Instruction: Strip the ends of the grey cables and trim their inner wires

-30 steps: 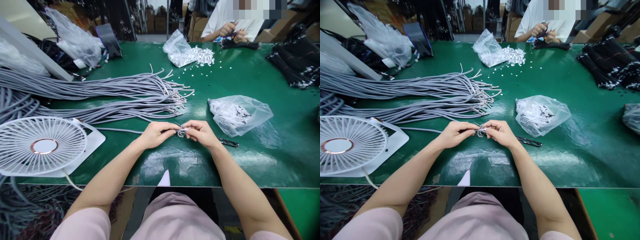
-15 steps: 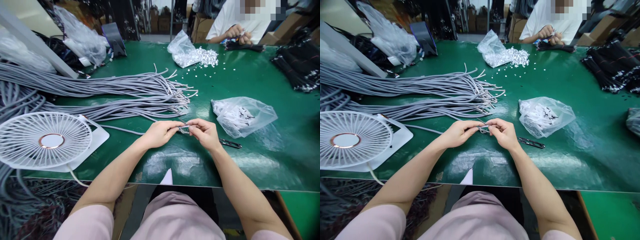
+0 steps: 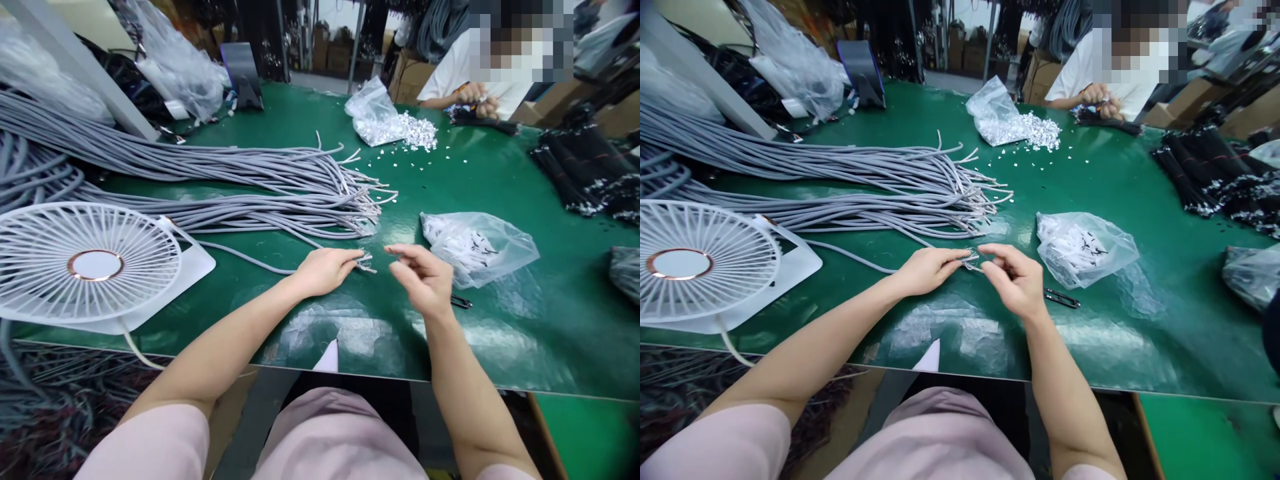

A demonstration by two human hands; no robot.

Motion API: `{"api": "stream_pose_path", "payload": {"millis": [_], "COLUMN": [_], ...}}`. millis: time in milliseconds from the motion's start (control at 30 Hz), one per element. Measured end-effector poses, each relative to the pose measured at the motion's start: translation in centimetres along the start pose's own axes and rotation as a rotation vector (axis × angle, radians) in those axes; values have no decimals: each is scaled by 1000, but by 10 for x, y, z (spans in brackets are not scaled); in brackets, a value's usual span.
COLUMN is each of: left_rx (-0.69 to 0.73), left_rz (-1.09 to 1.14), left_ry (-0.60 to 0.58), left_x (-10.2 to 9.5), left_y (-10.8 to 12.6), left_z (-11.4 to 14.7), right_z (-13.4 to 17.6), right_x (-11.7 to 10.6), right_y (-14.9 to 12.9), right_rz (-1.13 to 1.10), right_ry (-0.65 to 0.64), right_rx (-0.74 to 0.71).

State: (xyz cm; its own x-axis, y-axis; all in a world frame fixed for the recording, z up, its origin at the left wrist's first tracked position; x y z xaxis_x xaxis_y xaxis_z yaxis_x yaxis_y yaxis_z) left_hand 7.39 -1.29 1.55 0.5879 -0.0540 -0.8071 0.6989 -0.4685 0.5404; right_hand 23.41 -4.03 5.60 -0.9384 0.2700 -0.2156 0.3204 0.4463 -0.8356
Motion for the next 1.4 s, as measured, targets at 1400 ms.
{"api": "stream_pose_path", "payload": {"millis": [1400], "left_rx": [-357], "left_rz": [883], "left_ry": [-35], "left_x": [-12], "left_y": [-11], "left_z": [-4], "right_z": [1], "right_x": [25], "right_y": [22], "right_rz": [-145], "right_ry": [-67], "right_rx": [277]}}
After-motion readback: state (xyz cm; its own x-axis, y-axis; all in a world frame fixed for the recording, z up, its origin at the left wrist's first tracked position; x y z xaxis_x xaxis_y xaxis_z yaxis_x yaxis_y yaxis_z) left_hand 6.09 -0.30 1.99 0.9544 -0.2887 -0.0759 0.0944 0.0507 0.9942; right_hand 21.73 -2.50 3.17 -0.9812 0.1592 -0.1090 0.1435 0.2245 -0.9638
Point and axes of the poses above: each hand's wrist, its own z-axis away from the middle knuckle, its own x-axis out of the palm, y = z × x, the point moved 6 cm from there along -z, towards the middle knuckle, and after that the axes turned 14 degrees about y, right-handed, at the moved point
